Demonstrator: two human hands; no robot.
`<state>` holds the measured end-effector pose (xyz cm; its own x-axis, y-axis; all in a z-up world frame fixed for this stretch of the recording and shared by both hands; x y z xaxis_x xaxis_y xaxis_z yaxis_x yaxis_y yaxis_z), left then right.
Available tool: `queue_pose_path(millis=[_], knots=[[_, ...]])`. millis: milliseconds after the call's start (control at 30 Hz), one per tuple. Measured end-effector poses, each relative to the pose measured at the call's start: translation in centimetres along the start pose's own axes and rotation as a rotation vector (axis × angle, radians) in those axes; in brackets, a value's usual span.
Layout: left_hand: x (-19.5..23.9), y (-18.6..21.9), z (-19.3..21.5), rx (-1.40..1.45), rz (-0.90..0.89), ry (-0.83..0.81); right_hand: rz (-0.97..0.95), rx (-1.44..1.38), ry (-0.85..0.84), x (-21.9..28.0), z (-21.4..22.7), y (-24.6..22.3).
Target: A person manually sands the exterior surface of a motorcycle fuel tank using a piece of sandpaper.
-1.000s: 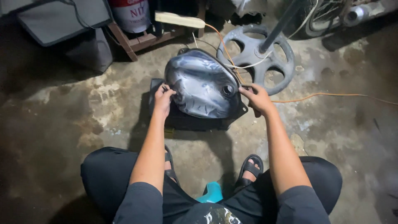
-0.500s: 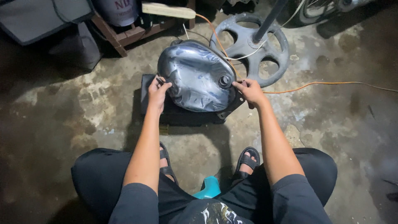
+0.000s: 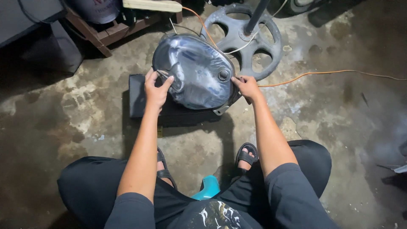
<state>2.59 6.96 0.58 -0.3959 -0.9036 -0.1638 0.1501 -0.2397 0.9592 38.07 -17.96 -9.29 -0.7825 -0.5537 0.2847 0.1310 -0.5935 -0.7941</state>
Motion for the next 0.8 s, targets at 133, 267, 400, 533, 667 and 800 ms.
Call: queue_pose_path(millis=[133, 267, 400, 533, 667, 800], knots=[[0.1, 0.4, 0.3, 0.015, 0.014, 0.004, -0.018, 0.048, -0.029, -0.4, -0.4, -0.4], [-0.9, -4.9, 0.2, 0.131, 0.087, 0.02, 0.008, -0.026, -0.081, 1.1, -0.3, -2.9], [-0.5, -7.3, 0.6, 0.233, 0.191, 0.053, 0.023, -0.05, -0.132, 3.2, 0.0, -5.8], [0.0, -4.6, 1.1, 0.189, 0.189, 0.042, 0.047, -0.001, -0.096, -0.1, -0.9, -1.9], [0.6, -1.9, 0.6, -0.012, 0.056, 0.038, 0.14, 0.301, 0.13, 2.6, 1.2, -5.6], [1.3, -1.8, -0.7, -0.132, 0.015, 0.116, 0.49, 0.54, 0.347, 11.2, 1.6, -17.2]])
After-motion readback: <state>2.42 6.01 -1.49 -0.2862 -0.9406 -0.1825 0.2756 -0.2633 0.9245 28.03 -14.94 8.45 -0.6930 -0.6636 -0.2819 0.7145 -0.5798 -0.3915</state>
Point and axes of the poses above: each hand's wrist, its own x-axis away from the middle knuckle, its own z-axis out of the back of the hand, y = z × x, the point moved 8 cm from there along -x, towards the middle knuckle, and after that the axes turned 2 degrees about -z, right-handed, at the moved point
